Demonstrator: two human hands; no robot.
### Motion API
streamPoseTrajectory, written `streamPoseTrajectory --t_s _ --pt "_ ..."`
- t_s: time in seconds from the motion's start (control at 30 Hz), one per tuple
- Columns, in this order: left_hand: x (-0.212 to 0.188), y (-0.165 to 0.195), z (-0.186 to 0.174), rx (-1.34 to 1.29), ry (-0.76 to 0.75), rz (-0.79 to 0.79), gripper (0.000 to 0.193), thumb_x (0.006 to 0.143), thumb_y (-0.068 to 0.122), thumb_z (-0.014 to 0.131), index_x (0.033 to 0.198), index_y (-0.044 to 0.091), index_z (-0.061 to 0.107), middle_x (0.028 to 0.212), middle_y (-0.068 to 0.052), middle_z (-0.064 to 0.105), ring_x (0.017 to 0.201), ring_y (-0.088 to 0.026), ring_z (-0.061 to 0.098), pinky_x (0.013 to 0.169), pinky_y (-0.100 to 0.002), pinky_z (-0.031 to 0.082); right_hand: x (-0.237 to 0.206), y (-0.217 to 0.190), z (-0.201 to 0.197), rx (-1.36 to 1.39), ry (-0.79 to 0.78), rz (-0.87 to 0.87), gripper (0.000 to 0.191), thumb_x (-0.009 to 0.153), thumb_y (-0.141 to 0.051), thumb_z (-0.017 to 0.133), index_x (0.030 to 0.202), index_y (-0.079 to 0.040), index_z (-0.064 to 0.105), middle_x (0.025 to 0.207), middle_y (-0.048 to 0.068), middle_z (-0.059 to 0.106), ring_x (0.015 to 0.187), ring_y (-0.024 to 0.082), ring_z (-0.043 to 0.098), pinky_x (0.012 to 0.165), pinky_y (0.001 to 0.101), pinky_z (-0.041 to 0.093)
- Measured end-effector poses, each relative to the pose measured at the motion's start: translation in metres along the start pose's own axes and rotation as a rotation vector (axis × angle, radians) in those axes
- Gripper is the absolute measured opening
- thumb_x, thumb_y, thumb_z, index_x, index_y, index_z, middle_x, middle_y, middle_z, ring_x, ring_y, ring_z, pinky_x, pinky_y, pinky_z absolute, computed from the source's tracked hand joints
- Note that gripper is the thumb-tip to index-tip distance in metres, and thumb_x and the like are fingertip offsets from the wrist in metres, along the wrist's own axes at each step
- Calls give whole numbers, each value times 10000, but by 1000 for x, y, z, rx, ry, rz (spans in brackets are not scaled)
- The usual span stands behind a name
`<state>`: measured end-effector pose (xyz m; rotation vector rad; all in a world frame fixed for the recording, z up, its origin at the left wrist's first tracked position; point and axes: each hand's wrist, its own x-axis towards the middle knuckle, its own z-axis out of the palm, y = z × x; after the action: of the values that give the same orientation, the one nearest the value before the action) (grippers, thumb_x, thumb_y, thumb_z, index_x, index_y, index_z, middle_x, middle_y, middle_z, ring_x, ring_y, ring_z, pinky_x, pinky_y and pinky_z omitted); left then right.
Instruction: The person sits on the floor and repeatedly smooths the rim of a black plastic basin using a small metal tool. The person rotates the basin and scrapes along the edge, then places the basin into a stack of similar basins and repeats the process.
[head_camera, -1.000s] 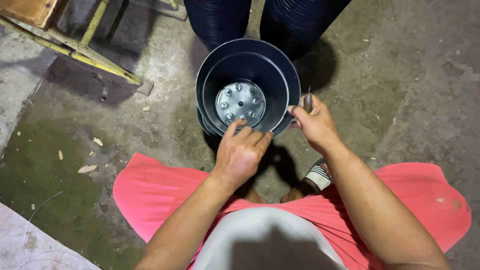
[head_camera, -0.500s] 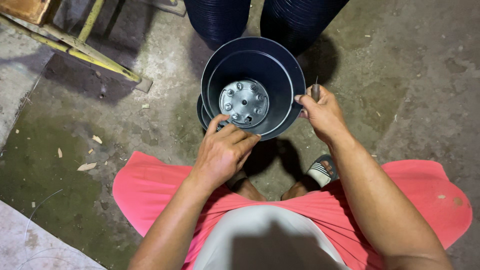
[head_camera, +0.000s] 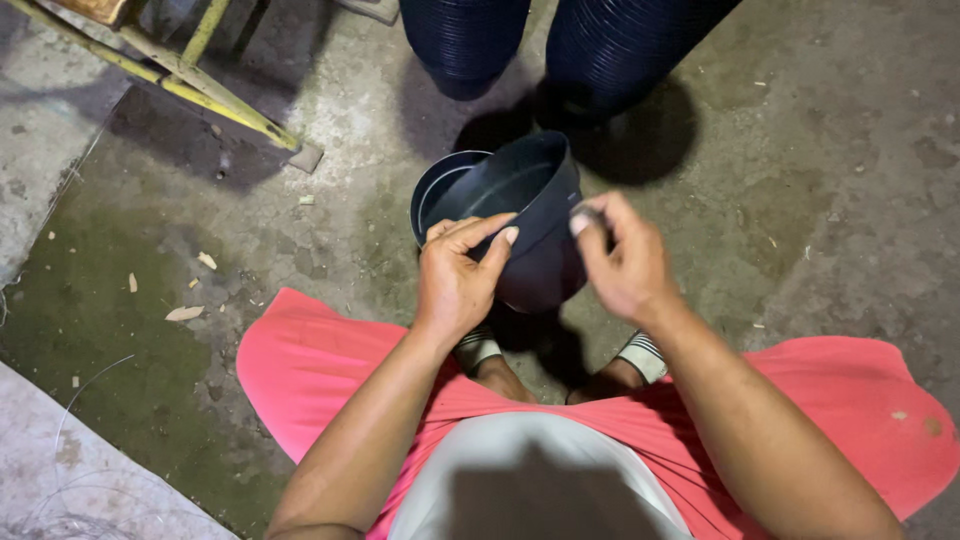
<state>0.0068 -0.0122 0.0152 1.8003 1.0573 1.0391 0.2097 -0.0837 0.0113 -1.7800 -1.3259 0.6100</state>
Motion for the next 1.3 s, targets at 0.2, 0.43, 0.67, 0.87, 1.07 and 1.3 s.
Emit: streamPoseTrajectory --t_s 0.2,0.43,0.67,0.87,1.07,1.3 --pt "-7 -4 8 3 -1 -50 215 884 182 793 1087 114 808 905 -68 772 926 -209 628 953 -326 461 -20 -42 9 -86 -16 -227 227 951 -137 731 1163 -78 674 879 106 737 609 155 675 570 300 527" --pt "-5 0 6 13 -43 -8 172 911 175 771 1059 91 802 894 -55 781 867 -160 692 1022 -342 417 -17 -49 7 -39 -12 -223 188 947 -114 724 1126 -57 709 915 115 747 654 166 715 557 285 542" --pt "-4 4 5 36 -65 37 171 927 171 755 1068 80 791 887 -48 777 832 -154 702 1034 -354 406 -16 -52 4 -73 -26 -218 178 941 -113 731 1108 -50 719 907 116 751 643 174 711 556 289 533" --pt "-4 6 3 41 -71 60 170 935 167 745 1074 81 789 894 -46 775 841 -159 702 1036 -364 399 -16 -52 5 -68 -8 -299 177 950 -104 727 1118 -50 706 954 133 751 762 228 750 638 315 575" --pt "-5 12 -1 126 -107 231 208 906 109 730 1103 64 781 927 -61 768 865 -199 706 1052 -400 400 -20 -46 4 -147 -18 -296 161 929 -119 724 1072 -54 685 903 138 737 750 280 745 647 365 578" --pt "-4 13 2 173 -175 389 245 902 96 727 1137 34 759 987 -82 753 928 -223 710 1034 -413 433 -18 -42 11 -265 0 -238 186 917 -168 737 1027 -48 647 796 156 707 668 340 702 592 432 535"
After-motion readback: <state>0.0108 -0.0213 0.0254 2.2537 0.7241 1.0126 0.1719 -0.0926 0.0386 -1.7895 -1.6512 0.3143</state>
